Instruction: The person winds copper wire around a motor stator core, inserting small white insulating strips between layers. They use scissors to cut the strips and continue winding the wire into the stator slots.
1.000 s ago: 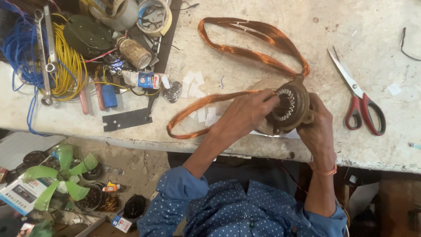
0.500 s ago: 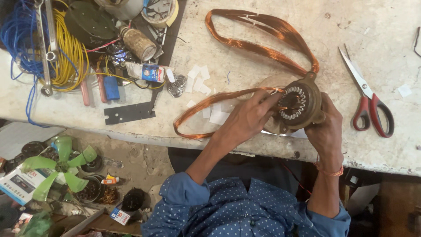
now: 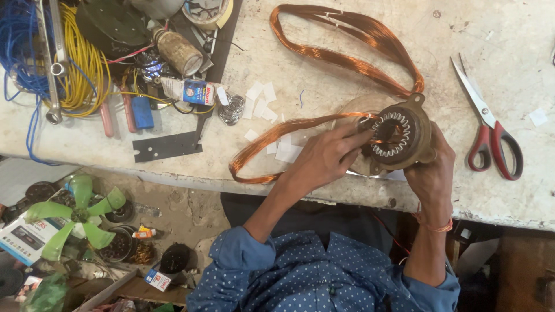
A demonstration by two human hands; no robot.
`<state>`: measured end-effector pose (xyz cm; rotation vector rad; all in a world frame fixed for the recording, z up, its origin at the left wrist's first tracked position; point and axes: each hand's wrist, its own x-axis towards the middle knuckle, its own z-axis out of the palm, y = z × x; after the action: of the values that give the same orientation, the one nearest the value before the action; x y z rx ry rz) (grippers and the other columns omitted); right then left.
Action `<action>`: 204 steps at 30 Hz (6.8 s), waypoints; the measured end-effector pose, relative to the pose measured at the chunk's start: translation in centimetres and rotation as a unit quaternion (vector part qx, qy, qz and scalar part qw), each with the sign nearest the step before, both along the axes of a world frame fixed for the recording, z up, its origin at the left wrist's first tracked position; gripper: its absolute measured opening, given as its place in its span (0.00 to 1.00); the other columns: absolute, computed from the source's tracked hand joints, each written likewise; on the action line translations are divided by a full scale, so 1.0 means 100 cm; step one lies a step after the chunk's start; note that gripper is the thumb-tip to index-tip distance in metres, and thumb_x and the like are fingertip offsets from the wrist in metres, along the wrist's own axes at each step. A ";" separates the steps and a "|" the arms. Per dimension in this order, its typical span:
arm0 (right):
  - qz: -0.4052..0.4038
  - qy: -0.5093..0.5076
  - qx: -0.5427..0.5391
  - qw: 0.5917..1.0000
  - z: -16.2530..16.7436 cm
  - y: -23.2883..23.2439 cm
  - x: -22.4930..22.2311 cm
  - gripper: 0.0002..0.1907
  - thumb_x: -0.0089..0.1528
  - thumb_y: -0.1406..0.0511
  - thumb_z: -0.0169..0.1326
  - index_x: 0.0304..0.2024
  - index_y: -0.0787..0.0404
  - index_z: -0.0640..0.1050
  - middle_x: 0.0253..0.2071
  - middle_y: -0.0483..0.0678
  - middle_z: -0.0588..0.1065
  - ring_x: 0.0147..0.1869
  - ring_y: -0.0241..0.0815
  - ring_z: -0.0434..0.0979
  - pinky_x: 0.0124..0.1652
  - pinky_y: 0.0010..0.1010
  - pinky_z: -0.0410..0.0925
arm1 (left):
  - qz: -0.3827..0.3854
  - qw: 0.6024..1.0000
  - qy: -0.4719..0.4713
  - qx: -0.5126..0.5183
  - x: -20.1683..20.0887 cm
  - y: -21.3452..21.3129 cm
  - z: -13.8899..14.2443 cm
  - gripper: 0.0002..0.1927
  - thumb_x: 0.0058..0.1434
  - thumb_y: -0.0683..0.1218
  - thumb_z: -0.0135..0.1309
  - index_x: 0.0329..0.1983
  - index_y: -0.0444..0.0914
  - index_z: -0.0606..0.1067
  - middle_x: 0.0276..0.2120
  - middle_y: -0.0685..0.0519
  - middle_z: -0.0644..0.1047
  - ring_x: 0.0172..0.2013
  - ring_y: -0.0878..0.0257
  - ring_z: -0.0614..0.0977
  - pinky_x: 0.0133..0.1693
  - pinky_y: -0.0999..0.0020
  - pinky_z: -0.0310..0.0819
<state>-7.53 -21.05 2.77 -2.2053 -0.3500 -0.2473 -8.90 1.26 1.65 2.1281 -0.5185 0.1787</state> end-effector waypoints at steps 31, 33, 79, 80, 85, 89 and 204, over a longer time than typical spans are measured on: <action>0.014 -0.040 -0.011 0.999 -0.013 -0.006 0.000 0.27 0.62 0.76 0.64 0.63 0.70 0.74 0.57 0.55 0.78 0.59 0.46 0.81 0.56 0.33 0.73 | -0.009 1.000 0.025 0.006 -0.003 0.000 -0.005 0.21 0.60 0.40 0.56 0.59 0.38 0.76 0.49 0.46 0.75 0.44 0.52 0.82 0.46 0.58 0.79; 0.015 -0.054 -0.019 0.998 -0.014 -0.005 0.000 0.27 0.62 0.76 0.63 0.64 0.70 0.74 0.59 0.57 0.77 0.61 0.46 0.81 0.57 0.34 0.73 | 0.000 1.000 0.009 0.002 -0.005 0.000 -0.003 0.21 0.60 0.40 0.56 0.58 0.38 0.76 0.50 0.45 0.75 0.45 0.51 0.82 0.46 0.58 0.79; 0.022 -0.059 -0.042 0.997 -0.018 -0.010 0.001 0.22 0.62 0.74 0.66 0.58 0.70 0.77 0.58 0.55 0.77 0.59 0.47 0.81 0.57 0.33 0.74 | 0.005 0.999 0.047 -0.006 -0.007 -0.005 -0.003 0.21 0.61 0.40 0.56 0.59 0.36 0.75 0.49 0.46 0.75 0.46 0.52 0.82 0.47 0.58 0.79; 0.020 -0.053 -0.039 0.998 -0.018 -0.011 0.000 0.22 0.62 0.74 0.65 0.58 0.70 0.77 0.57 0.55 0.77 0.59 0.47 0.81 0.56 0.33 0.74 | 0.005 0.999 0.044 -0.008 -0.007 -0.005 -0.003 0.21 0.61 0.40 0.56 0.59 0.36 0.75 0.49 0.46 0.75 0.46 0.51 0.82 0.47 0.58 0.79; 0.019 -0.041 -0.022 0.999 -0.017 -0.010 0.000 0.22 0.63 0.75 0.64 0.59 0.70 0.76 0.54 0.54 0.78 0.58 0.45 0.81 0.56 0.32 0.73 | 0.006 0.999 0.039 -0.016 -0.005 -0.004 -0.003 0.20 0.60 0.40 0.57 0.57 0.37 0.76 0.48 0.46 0.75 0.45 0.50 0.82 0.45 0.57 0.78; 0.017 -0.036 -0.017 0.999 -0.016 -0.009 0.000 0.21 0.63 0.76 0.64 0.59 0.71 0.75 0.53 0.53 0.78 0.56 0.43 0.81 0.54 0.30 0.73 | 0.009 0.999 0.032 -0.026 -0.004 -0.003 -0.004 0.19 0.59 0.40 0.57 0.55 0.37 0.77 0.46 0.48 0.76 0.44 0.51 0.82 0.46 0.57 0.78; 0.184 0.091 -0.240 0.949 0.030 -0.029 0.054 0.18 0.54 0.70 0.63 0.46 0.69 0.78 0.37 0.59 0.78 0.38 0.57 0.80 0.39 0.40 0.71 | 0.090 0.995 0.036 -0.018 0.006 -0.027 0.001 0.14 0.59 0.46 0.59 0.46 0.37 0.78 0.39 0.48 0.79 0.38 0.49 0.83 0.38 0.54 0.78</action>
<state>-2.18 -23.99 5.75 -2.5513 -0.7718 0.2742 -8.33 -1.41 1.78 2.1363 -0.2792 0.2095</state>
